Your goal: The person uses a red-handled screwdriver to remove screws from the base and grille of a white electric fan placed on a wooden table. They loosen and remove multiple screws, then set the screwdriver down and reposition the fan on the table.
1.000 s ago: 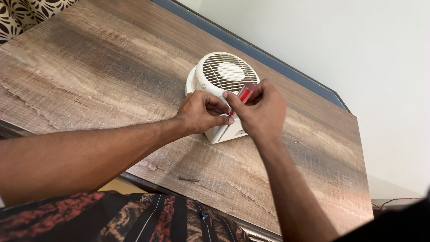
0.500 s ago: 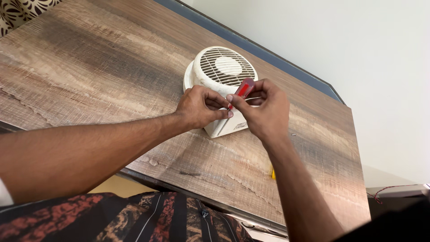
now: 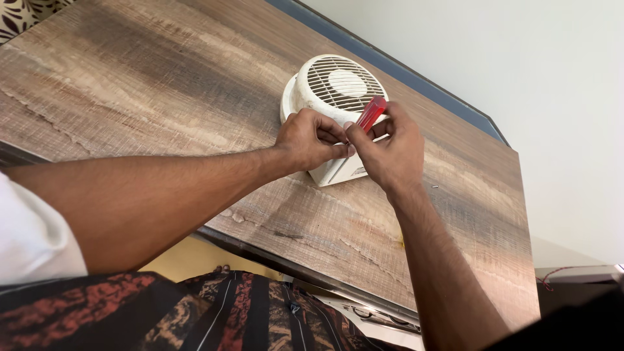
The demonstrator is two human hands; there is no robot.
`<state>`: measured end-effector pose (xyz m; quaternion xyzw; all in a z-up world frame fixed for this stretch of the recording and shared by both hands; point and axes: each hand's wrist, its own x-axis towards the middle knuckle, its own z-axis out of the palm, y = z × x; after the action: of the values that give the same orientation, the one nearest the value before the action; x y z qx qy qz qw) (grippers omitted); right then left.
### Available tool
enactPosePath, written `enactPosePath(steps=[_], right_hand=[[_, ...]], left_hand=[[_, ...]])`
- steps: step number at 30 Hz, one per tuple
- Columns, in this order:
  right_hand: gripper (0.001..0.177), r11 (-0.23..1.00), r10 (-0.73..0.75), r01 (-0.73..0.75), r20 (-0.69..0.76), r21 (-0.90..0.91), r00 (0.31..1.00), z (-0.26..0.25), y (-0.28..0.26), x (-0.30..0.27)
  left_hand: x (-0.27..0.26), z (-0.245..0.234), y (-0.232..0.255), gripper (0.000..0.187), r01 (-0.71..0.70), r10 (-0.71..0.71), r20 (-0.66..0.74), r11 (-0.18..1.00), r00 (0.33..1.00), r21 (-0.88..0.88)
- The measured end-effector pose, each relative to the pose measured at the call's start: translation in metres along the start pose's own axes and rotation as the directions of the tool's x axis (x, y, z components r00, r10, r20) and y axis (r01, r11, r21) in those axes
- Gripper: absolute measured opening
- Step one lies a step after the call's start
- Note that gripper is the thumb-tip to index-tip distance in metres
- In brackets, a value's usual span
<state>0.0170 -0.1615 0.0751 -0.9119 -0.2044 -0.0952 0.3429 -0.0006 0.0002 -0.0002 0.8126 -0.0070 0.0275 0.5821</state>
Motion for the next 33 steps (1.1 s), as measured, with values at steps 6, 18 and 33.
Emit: enactPosePath(steps=[6,18,33], right_hand=[[0.021,0.997,0.016,-0.024,-0.102,-0.078,0.995,-0.009,-0.013,0.0],[0.014,0.995,-0.058,0.076,-0.237,0.066,0.97,-0.045,-0.041,0.006],[0.027,0.876,0.332,-0.19,-0.268,0.443,0.905,-0.035,-0.034,-0.049]], left_hand=[[0.003,-0.003,0.012,0.036,0.012,-0.012,-0.018,1.0,1.0,0.002],[0.001,-0.002,0.053,0.028,-0.184,0.171,-0.189,0.981,0.967,-0.055],[-0.001,0.009,0.093,0.024,0.073,-0.013,0.104,0.802,0.994,-0.592]])
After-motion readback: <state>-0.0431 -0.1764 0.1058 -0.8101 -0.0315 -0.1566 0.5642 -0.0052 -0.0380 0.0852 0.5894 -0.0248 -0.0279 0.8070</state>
